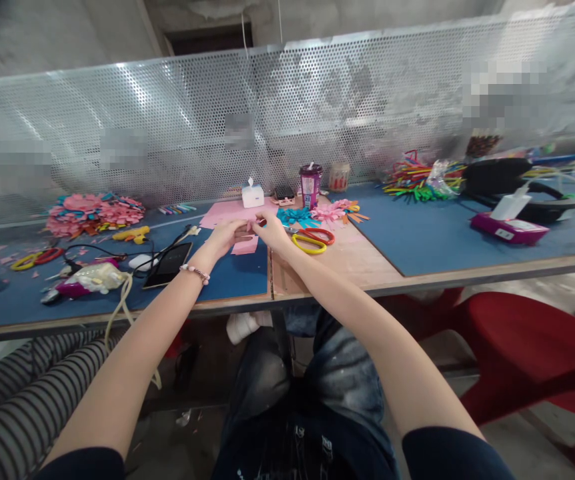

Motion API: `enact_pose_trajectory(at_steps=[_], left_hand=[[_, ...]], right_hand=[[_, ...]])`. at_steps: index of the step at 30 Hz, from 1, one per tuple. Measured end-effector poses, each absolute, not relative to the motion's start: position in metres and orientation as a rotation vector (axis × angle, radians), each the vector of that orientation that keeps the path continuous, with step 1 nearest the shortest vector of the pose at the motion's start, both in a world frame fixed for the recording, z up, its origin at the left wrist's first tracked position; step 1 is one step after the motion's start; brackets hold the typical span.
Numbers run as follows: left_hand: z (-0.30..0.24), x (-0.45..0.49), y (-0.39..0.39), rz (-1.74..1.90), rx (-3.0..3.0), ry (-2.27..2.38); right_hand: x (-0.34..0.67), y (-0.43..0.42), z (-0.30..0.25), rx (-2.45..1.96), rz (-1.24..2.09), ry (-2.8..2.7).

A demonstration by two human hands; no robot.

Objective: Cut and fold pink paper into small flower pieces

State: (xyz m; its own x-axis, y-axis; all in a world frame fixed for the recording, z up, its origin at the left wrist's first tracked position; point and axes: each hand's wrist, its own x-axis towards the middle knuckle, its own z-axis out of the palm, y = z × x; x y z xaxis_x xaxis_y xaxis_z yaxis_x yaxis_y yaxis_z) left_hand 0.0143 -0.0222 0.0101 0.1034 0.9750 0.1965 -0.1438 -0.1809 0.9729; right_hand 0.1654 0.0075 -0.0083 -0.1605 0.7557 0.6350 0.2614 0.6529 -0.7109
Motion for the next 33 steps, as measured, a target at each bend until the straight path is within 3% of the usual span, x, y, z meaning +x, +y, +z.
enact_pose_trajectory(at_steps=[17,33], left_hand=[[0.002,0.009,-0.008,1.371,1.090,0.869],[0.004,0.009,-0.013,1.286,1.082,0.805]], right_hand=[[0.166,0.015,-0.018,-0.556,0.106,-1.949],[0.169,0.008,-0.015,-0.636,0.005,-2.076]])
